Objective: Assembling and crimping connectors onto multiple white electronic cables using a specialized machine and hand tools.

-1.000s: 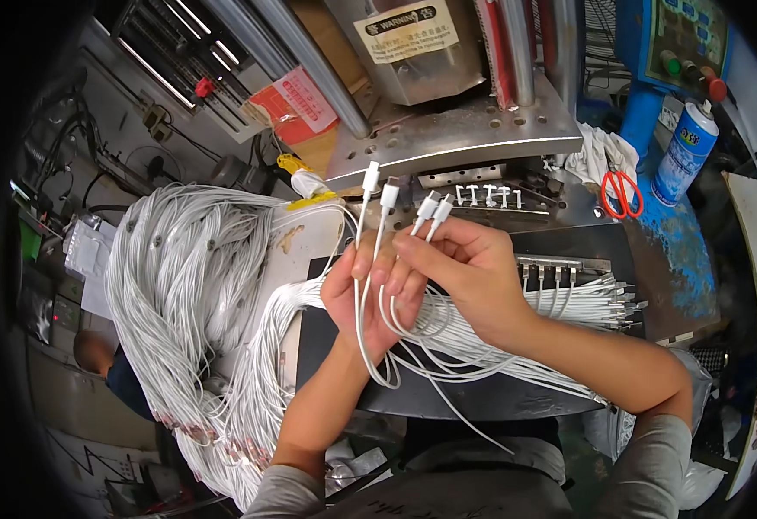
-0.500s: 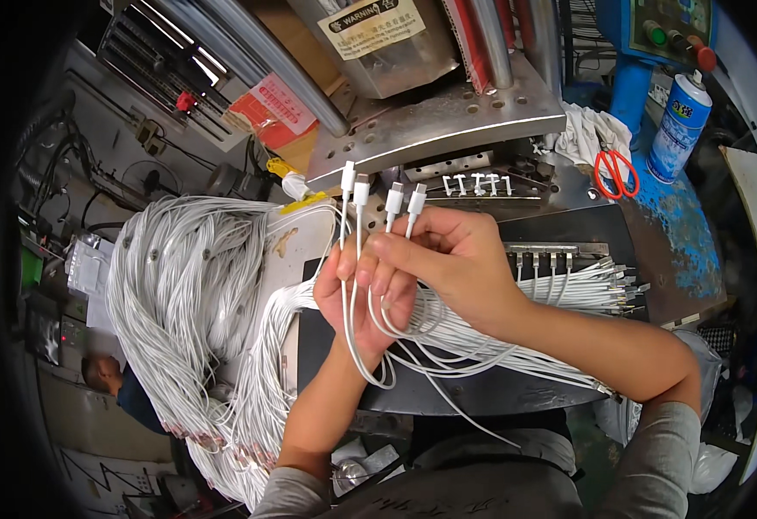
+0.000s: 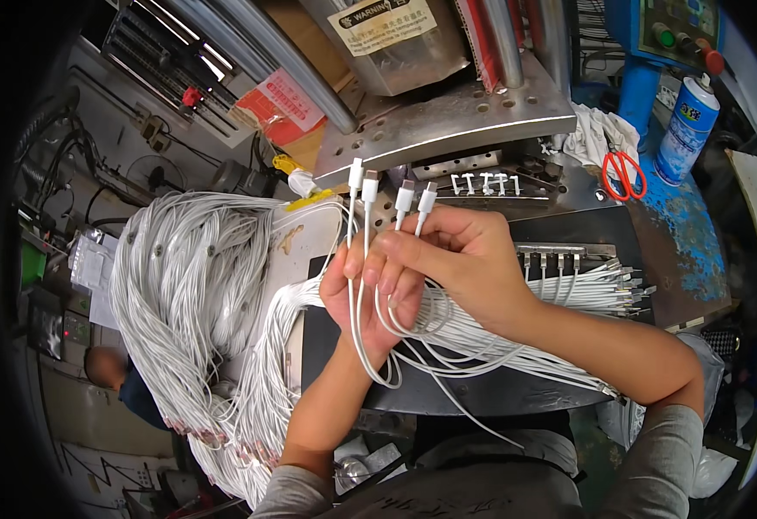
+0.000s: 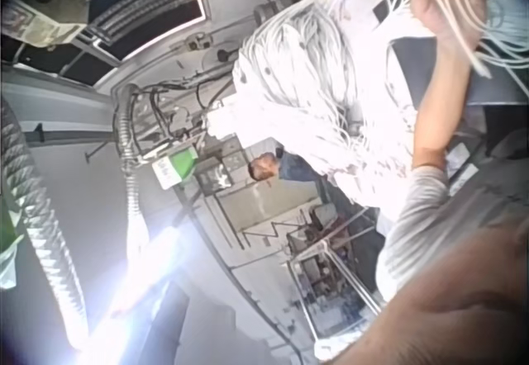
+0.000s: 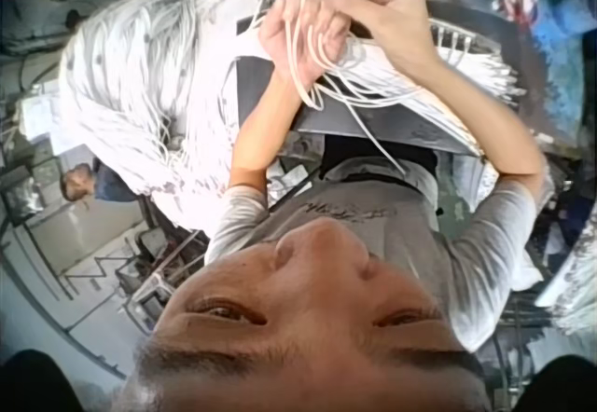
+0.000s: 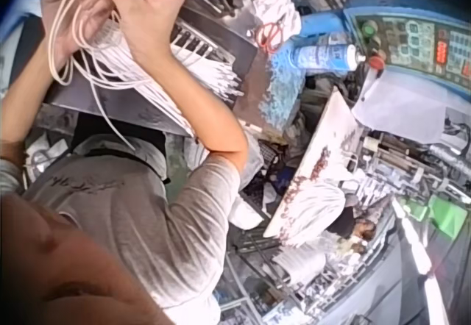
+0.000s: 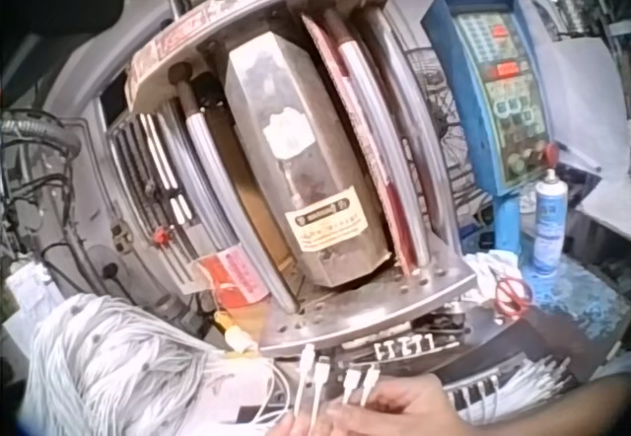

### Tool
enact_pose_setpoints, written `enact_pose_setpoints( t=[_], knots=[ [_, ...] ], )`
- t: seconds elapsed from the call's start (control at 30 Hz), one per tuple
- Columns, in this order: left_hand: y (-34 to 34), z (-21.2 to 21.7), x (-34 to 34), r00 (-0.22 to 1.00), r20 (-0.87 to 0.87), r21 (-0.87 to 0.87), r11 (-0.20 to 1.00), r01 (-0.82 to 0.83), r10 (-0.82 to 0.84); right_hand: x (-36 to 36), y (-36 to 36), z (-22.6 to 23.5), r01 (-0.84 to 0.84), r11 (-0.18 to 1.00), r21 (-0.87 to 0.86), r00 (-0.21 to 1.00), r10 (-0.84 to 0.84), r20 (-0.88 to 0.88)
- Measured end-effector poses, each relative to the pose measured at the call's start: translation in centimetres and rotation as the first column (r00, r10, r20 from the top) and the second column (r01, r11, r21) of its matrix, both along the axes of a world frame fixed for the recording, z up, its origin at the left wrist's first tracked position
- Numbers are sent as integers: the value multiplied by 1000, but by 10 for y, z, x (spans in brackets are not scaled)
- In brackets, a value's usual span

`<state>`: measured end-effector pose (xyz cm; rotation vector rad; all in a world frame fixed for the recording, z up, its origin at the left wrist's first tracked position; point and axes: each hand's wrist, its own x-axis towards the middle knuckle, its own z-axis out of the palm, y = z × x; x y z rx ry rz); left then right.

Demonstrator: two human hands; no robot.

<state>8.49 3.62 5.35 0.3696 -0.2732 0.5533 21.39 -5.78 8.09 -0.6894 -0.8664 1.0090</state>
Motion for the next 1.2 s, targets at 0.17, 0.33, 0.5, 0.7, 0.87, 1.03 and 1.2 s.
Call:
enact_pose_setpoints(
  t=[0.17, 0.33, 0.5, 0.7, 0.87, 1.03, 1.2],
  knots=[
    [-1, 4, 2, 999, 52, -60, 998, 4, -1, -3, 2, -4, 118, 993, -8, 993, -118, -20],
    [-2, 6, 4, 999, 35, -165, 986, -16, 22, -1, 2, -5, 173, 984, -42, 985, -172, 21],
    [4, 0, 5, 997, 77, -140, 989, 42, -31, -1, 4, -6, 156, 987, -28, 988, -155, 11],
    [7, -4, 2, 996, 74, -25, 999, 42, -40, -1, -1, -6, 141, 990, -29, 990, -140, 15],
    [6, -1, 1, 993, 89, 47, 996, 72, -76, -3, -4, -9, 151, 988, 15, 987, -152, 46],
    [-2, 14, -17, 903, -3, 606, 718, -341, 431, 17, -17, -7, 76, 997, -34, 992, -72, 107],
    [53, 36, -82, -69, 572, 774, -566, -284, 817, 87, -65, 8, 357, 922, -148, 543, -76, 836]
  ],
)
